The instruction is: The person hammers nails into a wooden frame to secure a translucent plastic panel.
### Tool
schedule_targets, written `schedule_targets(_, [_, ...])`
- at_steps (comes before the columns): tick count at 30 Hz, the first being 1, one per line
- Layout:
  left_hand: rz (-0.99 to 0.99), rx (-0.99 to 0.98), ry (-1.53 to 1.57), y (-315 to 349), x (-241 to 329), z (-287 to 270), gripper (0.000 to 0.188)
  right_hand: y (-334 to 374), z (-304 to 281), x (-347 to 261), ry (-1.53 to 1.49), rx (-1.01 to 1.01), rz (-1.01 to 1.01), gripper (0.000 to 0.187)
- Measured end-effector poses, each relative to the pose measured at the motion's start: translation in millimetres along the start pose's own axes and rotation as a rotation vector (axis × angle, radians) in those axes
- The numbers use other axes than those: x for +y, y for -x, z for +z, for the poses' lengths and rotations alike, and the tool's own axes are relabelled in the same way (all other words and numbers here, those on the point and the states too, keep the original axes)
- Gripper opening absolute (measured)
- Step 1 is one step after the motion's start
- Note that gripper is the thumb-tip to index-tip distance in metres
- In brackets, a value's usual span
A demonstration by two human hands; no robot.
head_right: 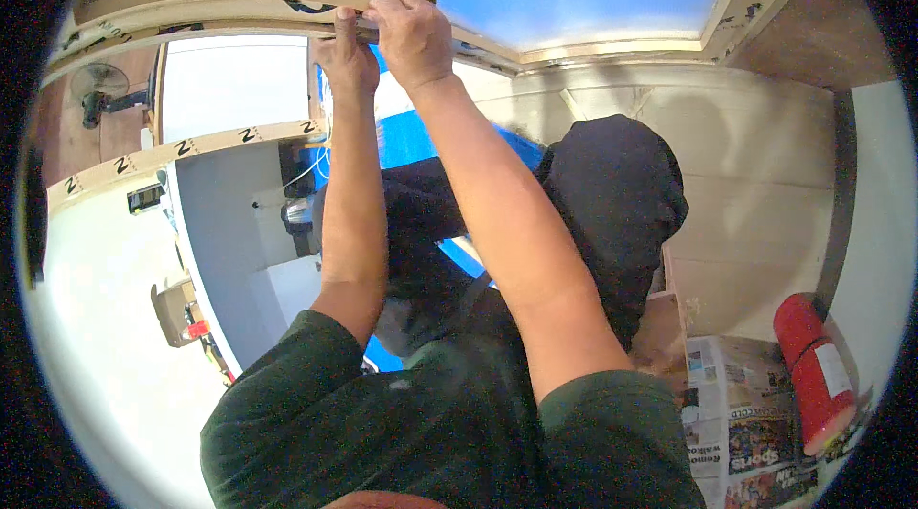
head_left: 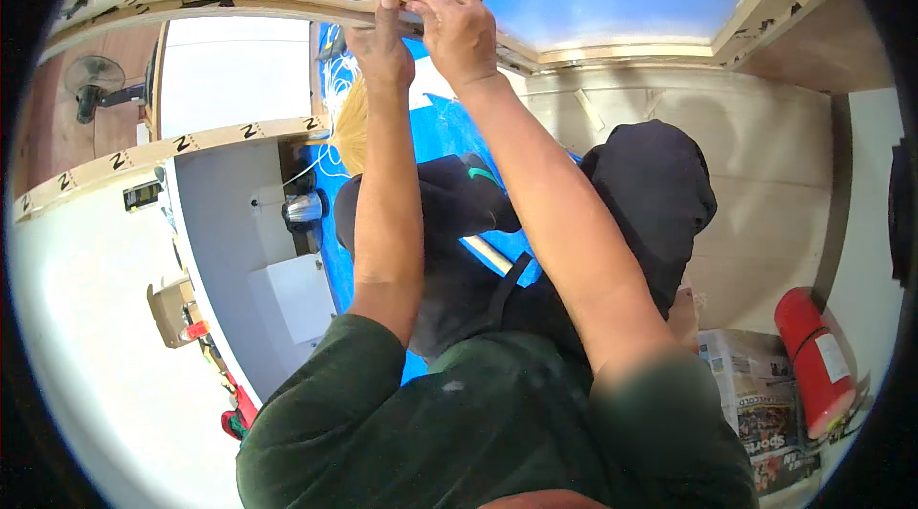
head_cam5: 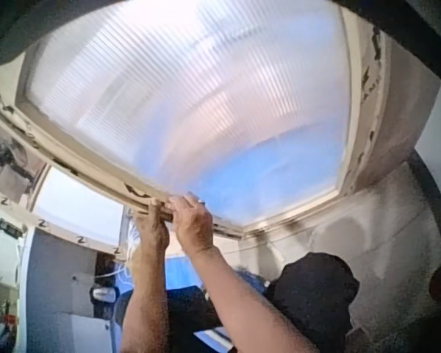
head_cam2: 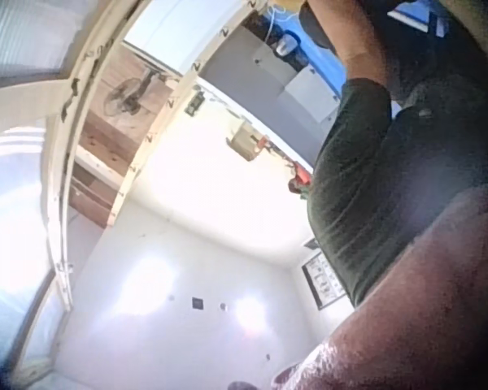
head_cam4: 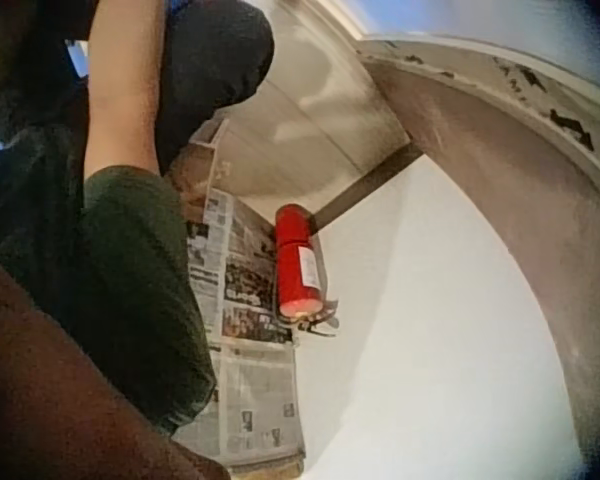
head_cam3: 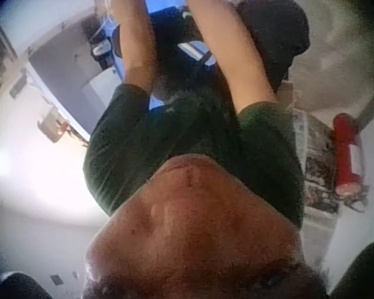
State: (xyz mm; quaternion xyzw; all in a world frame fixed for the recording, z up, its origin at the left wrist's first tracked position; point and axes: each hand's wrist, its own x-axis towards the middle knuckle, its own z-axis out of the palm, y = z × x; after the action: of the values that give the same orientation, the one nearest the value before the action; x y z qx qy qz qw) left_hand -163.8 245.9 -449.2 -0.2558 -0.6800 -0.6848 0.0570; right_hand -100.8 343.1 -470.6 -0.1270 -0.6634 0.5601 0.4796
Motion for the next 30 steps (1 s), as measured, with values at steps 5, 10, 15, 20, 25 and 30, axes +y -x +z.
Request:
schedule_targets(5, [-0.07, -0.11, 0.072, -3, -1, -10, 0.044, 14, -13, 10, -0.171, -0.011, 0.127, 0.016])
schedule_targets(10, [-0.146, -0.069, 0.162, 4, 5, -2, 0.04, 13, -12, -6, -0.091, -0.033, 0.092, 0.028])
schedule_targets(15, [-0.238, -0.12, 0.338, -4, -3, -16, 0.043, 25, -6, -4, -0.114, -0.083, 0.002, 0.052])
schedule_targets(20, [-0.187, -0.102, 0.184, 1, 2, -5, 0.061, 29, -15, 1, 0.022, -0.17, 0.066, 0.057])
schedule_targets(25, [-0.183, -0.118, 0.201, 1, 7, 0, 0.065, 37, -24, 11, 0.164, -0.197, 0.135, 0.047])
schedule_targets(30, [-0.174, -0.106, 0.216, 6, 12, 9, 0.072, 39, -21, 21, 0.063, -0.111, 0.298, 0.03])
